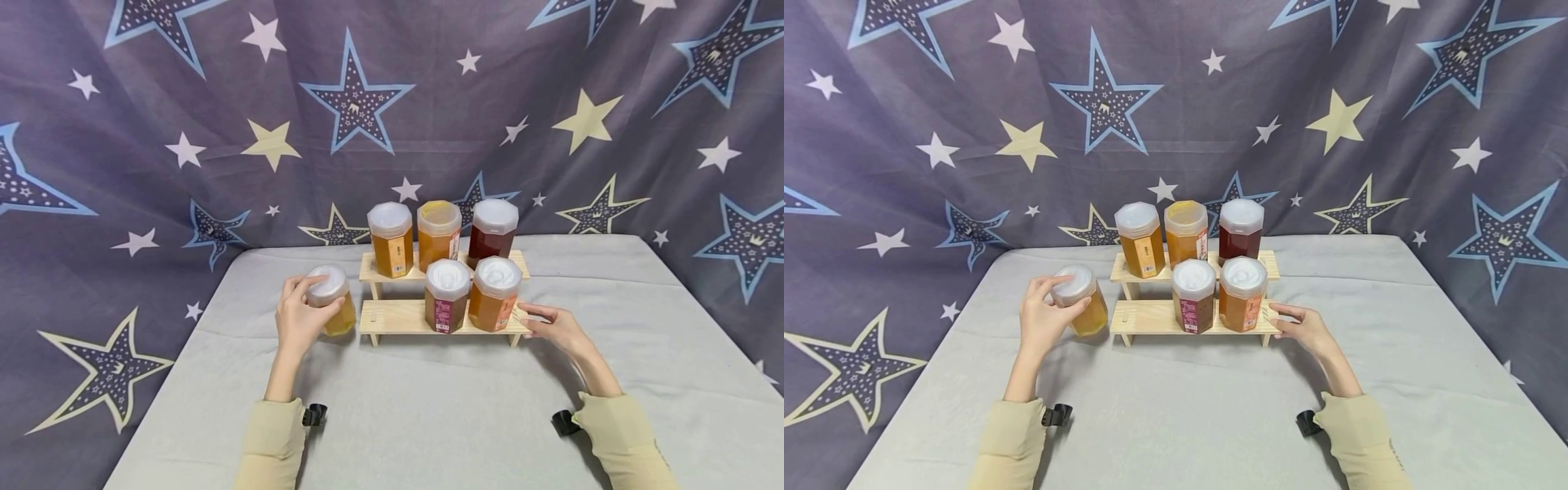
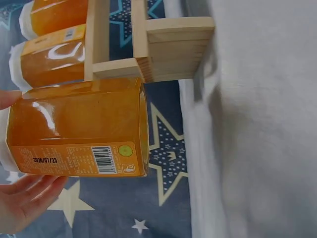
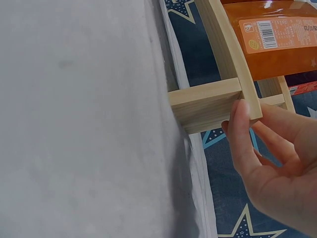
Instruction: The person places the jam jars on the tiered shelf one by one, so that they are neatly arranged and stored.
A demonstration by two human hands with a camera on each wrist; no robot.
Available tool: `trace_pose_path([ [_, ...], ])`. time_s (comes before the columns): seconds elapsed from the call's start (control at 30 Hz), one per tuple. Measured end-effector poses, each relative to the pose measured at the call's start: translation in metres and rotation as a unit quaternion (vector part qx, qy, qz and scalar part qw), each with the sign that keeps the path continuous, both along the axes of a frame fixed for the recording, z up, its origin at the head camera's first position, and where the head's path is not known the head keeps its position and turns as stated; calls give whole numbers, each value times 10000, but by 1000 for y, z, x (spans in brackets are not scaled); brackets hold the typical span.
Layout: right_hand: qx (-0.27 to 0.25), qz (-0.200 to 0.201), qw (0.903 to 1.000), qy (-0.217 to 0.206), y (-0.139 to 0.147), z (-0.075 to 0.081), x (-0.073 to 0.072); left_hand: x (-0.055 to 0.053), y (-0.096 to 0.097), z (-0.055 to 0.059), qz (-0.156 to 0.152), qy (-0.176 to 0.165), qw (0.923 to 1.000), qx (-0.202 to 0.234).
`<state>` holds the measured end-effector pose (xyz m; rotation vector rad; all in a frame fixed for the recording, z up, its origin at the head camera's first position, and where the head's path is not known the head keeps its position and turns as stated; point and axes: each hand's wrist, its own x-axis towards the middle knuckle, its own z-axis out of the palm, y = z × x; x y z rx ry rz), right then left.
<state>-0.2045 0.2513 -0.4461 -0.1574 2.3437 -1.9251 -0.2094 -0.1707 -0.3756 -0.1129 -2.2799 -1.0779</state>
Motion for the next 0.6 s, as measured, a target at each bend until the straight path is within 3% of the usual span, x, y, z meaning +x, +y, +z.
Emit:
trace_pose_path([
  [0.23, -76, 5, 10000, -4, 0, -1, 0, 4, 4, 7, -143, 166, 9998, 3],
  [0.6, 19, 20, 10000, -78, 0, 1, 0, 4, 16, 12, -530, 148, 9981, 283],
])
